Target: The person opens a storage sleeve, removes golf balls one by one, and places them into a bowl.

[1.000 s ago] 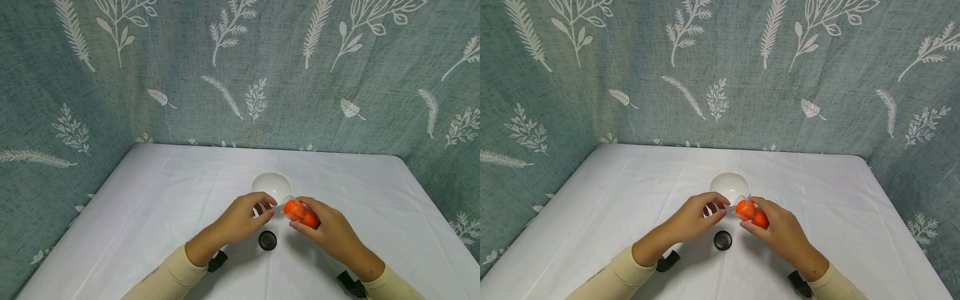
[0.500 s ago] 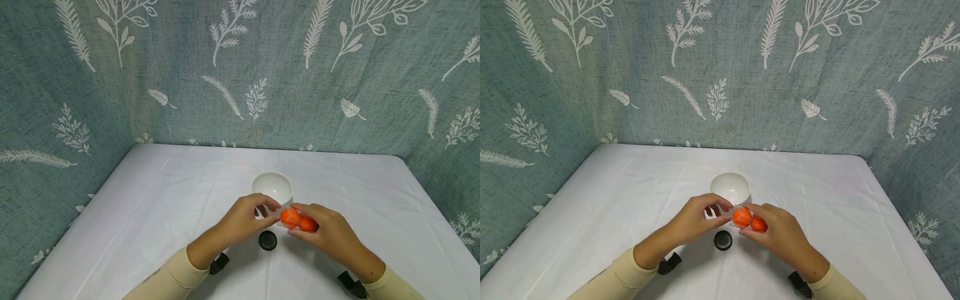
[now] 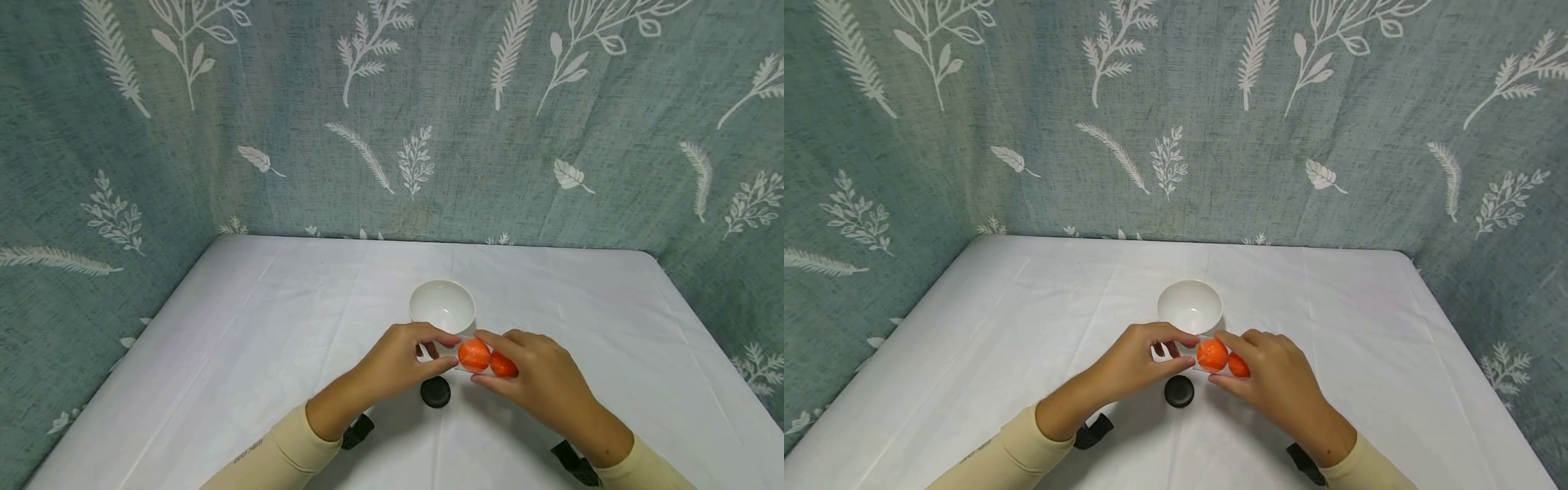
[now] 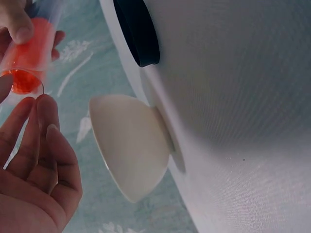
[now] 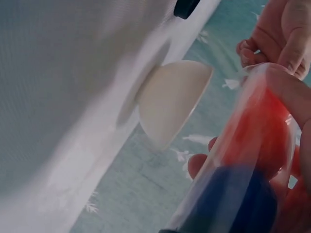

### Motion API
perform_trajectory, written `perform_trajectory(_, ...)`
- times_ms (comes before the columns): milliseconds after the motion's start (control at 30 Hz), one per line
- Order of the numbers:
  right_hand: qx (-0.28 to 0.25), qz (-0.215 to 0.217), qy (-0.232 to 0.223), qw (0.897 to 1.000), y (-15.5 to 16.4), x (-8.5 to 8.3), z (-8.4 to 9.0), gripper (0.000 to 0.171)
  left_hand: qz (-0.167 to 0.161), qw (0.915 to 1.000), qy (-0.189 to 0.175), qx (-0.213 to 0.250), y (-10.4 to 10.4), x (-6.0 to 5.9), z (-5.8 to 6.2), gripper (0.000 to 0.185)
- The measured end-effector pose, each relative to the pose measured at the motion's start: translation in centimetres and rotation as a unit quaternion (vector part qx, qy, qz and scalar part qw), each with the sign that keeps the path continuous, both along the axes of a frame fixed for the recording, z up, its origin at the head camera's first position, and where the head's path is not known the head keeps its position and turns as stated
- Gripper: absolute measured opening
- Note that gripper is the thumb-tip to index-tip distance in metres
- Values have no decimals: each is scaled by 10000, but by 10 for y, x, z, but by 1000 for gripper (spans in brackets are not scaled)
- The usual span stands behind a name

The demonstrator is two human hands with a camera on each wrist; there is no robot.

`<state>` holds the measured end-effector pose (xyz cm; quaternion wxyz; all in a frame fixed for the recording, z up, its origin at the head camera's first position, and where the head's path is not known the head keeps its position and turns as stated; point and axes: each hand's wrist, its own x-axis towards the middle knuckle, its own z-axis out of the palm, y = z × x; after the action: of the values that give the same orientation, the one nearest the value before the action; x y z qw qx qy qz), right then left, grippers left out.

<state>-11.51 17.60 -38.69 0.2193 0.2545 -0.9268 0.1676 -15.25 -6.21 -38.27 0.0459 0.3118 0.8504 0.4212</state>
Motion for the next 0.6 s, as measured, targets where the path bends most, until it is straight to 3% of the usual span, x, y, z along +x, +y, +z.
perform_trajectory(300, 317, -83, 254, 9991, 0, 5, 7, 59, 8, 9998, -176, -31, 2, 2, -1, 30)
perform_trajectory(600, 654, 27, 895, 9938, 3, 4, 10, 64, -73, 9993, -359, 42, 4, 3, -1, 31)
